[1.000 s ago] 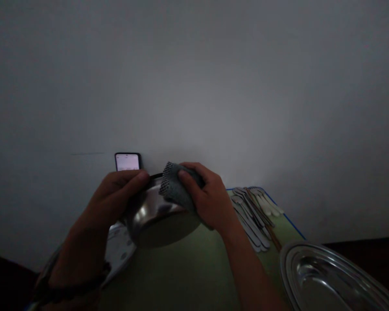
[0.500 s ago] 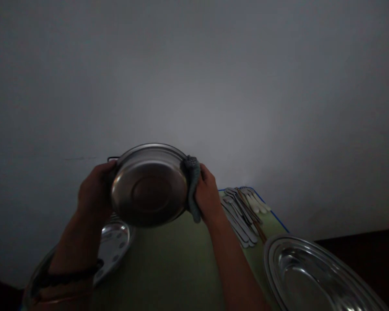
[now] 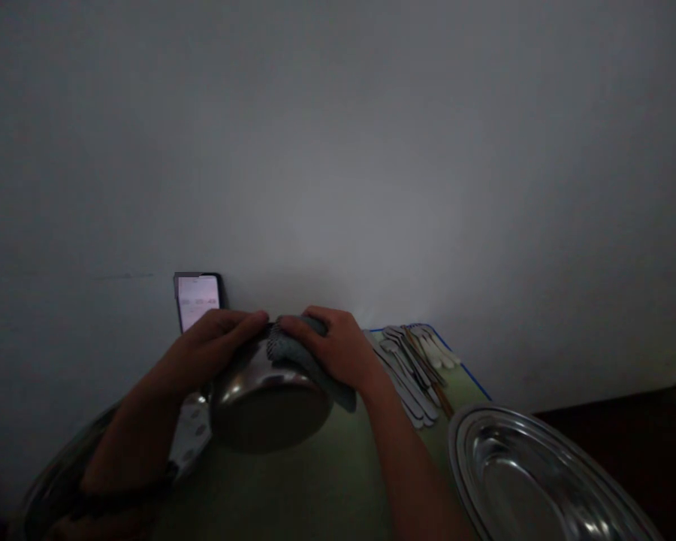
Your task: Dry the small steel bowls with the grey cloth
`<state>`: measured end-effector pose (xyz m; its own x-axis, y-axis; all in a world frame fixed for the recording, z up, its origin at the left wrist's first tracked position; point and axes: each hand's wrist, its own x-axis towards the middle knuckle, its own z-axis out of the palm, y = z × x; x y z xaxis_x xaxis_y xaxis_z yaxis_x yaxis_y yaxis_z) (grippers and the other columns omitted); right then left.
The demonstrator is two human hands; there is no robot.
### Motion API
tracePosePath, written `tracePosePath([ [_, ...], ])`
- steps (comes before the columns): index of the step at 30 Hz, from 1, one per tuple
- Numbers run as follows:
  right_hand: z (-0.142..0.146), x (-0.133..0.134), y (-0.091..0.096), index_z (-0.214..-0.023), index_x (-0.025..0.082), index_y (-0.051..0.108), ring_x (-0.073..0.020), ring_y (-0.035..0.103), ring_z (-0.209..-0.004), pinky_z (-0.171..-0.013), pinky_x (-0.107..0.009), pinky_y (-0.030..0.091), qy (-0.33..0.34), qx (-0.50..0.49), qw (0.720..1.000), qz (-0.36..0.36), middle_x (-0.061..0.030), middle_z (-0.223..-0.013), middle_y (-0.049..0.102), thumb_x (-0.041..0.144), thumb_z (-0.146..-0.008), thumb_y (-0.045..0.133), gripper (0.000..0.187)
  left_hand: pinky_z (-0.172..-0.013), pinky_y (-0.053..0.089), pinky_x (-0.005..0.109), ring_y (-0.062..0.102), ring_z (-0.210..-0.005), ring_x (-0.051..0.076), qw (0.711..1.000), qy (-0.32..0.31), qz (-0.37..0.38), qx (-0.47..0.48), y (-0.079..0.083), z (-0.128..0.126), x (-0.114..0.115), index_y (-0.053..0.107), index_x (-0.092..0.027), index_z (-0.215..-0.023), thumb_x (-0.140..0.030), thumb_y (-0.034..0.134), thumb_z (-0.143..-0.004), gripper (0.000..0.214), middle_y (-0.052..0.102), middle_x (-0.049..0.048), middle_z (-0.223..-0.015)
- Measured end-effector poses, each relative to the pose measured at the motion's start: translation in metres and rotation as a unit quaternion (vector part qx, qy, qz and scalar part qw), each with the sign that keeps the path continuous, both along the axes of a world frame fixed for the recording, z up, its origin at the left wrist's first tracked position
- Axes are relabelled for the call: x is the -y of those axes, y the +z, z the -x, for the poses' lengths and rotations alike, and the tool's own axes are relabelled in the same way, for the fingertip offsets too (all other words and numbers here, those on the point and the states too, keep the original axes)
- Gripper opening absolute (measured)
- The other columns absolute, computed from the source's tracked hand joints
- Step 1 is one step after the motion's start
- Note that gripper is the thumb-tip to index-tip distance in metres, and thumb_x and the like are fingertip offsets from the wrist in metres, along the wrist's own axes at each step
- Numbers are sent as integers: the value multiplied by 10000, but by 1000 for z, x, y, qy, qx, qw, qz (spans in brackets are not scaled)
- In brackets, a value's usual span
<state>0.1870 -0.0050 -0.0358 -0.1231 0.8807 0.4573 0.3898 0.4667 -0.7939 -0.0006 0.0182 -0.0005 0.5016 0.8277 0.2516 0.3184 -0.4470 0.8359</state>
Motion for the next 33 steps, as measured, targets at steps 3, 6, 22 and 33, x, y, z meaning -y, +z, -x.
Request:
tracePosePath([
  [3, -5, -3, 0, -799, 207, 685, -128, 565, -695, -647, -257, 425, 22, -92, 995, 0, 22, -732, 656, 537, -842, 587, 346, -366, 278, 210, 391, -398, 88, 997, 49, 15, 65, -1, 6, -4, 570, -200, -464, -481, 604, -787, 430, 480, -22, -439],
  [6, -6, -8, -3, -840, 219, 685, -139, 590, -692, -645, -259, 451, -14, -227, 974, 6, 16, -772, 686, 539, -807, 604, 332, -343, 261, 216, 362, -359, 76, 963, 166, 38, 208, 0, 5, -7, 509, -209, -427, -513, 655, -733, 455, 443, -33, -398],
  [22, -18, -8, -4, -834, 202, 692, -173, 605, -769, -700, -282, 457, -45, -178, 983, 21, 3, -764, 692, 517, -846, 539, 351, -621, 465, 259, 598, -629, 158, 982, 109, 71, 134, -9, 5, -15, 680, -199, -635, -503, 632, -776, 338, 670, 9, -629],
  [33, -6, -11, -9, -882, 208, 679, -168, 625, -791, -760, -294, 484, -6, -178, 984, 8, -3, -837, 706, 510, -849, 574, 321, -401, 334, 219, 438, -422, 101, 970, 119, 114, 178, -11, 2, -15, 603, -192, -543, -510, 640, -762, 388, 537, -17, -476],
])
